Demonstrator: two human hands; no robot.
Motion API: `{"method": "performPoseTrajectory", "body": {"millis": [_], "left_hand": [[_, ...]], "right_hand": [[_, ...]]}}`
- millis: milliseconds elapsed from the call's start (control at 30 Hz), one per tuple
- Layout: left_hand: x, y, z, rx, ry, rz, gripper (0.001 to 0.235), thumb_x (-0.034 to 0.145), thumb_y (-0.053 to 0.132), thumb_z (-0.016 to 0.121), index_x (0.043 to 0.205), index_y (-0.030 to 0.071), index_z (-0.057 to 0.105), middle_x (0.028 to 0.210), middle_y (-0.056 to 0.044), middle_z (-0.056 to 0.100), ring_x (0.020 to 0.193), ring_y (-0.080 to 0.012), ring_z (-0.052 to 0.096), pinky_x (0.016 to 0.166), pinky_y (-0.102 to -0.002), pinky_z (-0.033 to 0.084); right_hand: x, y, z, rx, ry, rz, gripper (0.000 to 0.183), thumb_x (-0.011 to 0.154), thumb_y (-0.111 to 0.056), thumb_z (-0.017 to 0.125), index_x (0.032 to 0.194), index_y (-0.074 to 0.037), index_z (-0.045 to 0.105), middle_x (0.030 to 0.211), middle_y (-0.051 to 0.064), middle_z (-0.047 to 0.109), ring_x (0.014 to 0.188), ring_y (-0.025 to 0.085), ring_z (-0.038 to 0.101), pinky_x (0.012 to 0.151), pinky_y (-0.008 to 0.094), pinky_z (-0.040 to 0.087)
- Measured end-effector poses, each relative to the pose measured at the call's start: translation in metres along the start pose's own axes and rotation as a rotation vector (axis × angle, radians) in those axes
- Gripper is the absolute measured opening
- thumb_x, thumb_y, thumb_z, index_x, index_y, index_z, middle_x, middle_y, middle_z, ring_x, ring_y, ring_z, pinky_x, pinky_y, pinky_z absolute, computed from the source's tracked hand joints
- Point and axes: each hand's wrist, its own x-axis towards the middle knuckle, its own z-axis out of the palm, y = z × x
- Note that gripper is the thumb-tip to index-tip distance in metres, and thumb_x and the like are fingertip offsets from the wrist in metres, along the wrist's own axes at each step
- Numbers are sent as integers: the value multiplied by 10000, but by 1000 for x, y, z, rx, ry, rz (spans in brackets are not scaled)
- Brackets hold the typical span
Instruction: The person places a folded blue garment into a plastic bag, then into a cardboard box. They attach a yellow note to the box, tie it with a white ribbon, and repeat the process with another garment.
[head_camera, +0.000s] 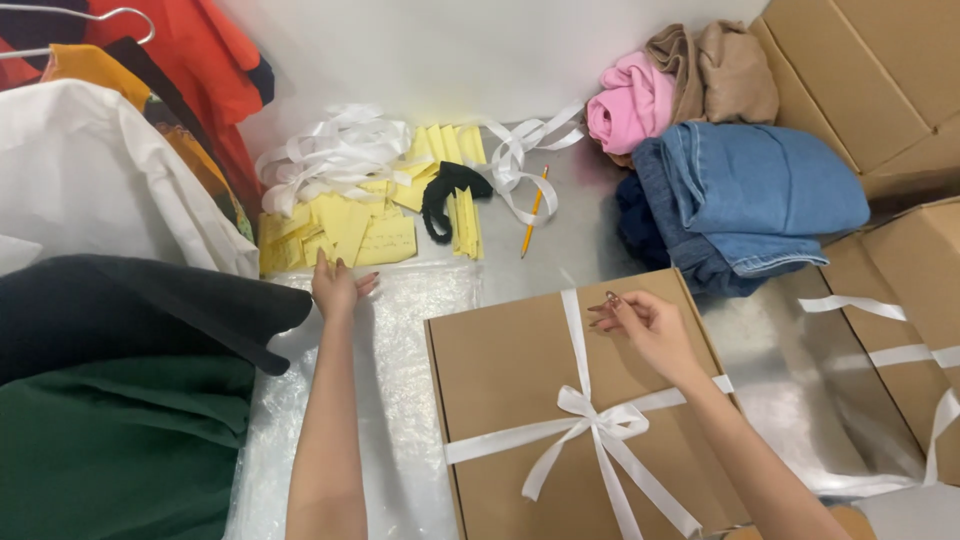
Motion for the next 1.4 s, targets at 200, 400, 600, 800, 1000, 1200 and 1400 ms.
{"method": "performPoseTrajectory", "body": {"millis": [200, 400, 600, 800, 1000, 1200, 1400], "left_hand": [[-118, 42, 0, 204, -19, 225, 509, 1164, 120, 441, 1668, 106, 376, 1174, -351, 694, 784, -403, 802, 676, -364, 728], [-300, 14, 23, 399, -173, 570, 378, 1053, -46, 503, 1388, 45, 652, 1195, -257, 765, 1174, -461, 724, 1039, -592, 558], [-391, -63, 50, 675, -396, 687, 491, 999, -36, 544, 1470, 84, 612, 1529, -159, 652, 1538, -419, 440, 1311, -632, 193], [-399, -71, 56, 890, -338, 745, 539, 983, 135, 662, 1520, 166, 611, 1626, -103, 575, 1603, -327, 379, 1347, -549, 165], [-406, -72, 59, 967, -285, 756, 480, 1000, 265, 661, 1473, 186, 660, 1637, -63, 571, 1606, -276, 390, 1365, -505, 164], [-407, -70, 58, 954, -290, 742, 476, 1004, 260, 632, 1470, 166, 664, 1628, -65, 578, 1603, -273, 397, 1362, -515, 176], [-404, -76, 60, 926, -261, 767, 446, 1027, 263, 619, 1457, 154, 669, 1621, -75, 583, 1602, -273, 401, 1360, -527, 161]], "right_hand": [[-58, 24, -59, -149, 14, 59, 212, 1071, -153, 682, 1063, 39, 772, 771, 214, 795, 500, 214, 715, 454, 293, 595], [-146, 18, -72, -277, -151, 199, 237, 912, -70, 783, 1104, 68, 775, 777, 206, 806, 391, 198, 652, 337, 318, 517], [-185, 63, -58, -707, -194, 158, 315, 838, -376, 929, 979, -123, 804, 739, 46, 694, 735, 275, 768, 681, 403, 601], [-178, 92, -66, -738, -201, 34, 173, 948, -321, 798, 1025, -172, 754, 1039, 60, 713, 1072, 363, 774, 905, 449, 628], [-213, 31, -44, -717, -93, 61, 562, 799, -403, 958, 1223, -146, 693, 1200, 51, 606, 1231, 315, 693, 1047, 444, 557], [-198, 82, -48, -609, -80, -43, 307, 871, -415, 918, 942, -149, 784, 1063, 43, 625, 1086, 305, 732, 927, 396, 607], [-192, 98, -99, 169, -131, -103, 58, 1055, -23, 643, 1047, 23, 609, 1273, 251, 717, 1110, 314, 731, 918, 412, 655]]}}
